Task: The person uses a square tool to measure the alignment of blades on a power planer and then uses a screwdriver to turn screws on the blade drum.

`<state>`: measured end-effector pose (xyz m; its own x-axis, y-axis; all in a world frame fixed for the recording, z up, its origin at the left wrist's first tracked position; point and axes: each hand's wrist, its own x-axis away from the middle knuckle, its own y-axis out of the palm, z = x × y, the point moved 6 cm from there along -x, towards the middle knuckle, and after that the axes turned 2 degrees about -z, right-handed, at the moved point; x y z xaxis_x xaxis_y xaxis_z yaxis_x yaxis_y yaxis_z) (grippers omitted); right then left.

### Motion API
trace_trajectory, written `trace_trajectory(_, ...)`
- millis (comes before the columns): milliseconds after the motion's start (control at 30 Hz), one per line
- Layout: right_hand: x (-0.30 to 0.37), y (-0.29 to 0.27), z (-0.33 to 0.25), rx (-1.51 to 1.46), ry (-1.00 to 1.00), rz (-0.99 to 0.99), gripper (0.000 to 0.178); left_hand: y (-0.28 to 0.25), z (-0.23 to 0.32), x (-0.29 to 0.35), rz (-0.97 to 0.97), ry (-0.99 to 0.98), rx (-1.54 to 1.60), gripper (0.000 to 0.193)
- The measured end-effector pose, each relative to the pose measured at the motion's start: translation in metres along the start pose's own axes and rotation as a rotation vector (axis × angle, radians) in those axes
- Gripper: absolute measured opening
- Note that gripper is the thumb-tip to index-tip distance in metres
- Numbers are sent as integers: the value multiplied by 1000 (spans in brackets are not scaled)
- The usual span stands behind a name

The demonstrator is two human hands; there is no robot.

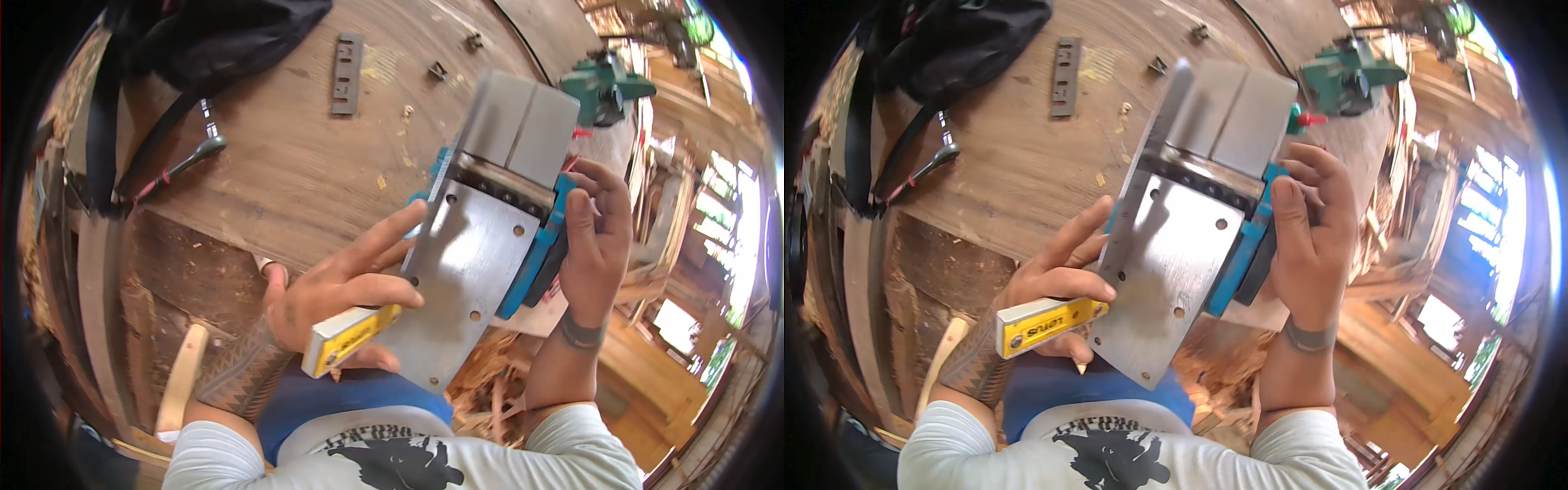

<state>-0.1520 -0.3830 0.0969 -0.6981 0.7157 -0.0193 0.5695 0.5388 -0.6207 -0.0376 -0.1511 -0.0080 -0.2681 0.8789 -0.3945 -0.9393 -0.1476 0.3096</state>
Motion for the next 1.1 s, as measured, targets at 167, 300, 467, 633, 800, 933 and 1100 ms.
trace_trajectory(167, -18, 13, -107, 853, -761, -141, 76, 22, 35, -54, 9, 119, -5, 55)
trace_trajectory(300, -44, 57, -136, 1157, -1130, -550, 46, 29, 32, -61, 170, 350, -98, 66)
trace_trajectory(467, -98, 38, -144, 978, -1134, -645, 30, 40, 24, -59, 330, -69, -465, 81)
trace_trajectory(633, -104, 85, -142, 203, -830, -729, 34, 70, 15, -70, 268, -90, -896, 89)
trace_trajectory(800, -85, 147, -122, -212, -343, -978, 27, 72, 5, -84, 320, -195, -1038, 67)
trace_trajectory(933, -73, 173, -108, -7, -310, -1045, 19, 73, 6, -77, 458, -142, -1012, 55)
trace_trajectory(1100, -68, 182, -103, -282, -307, -1041, 31, 69, 4, -77, 434, -86, -996, 54)
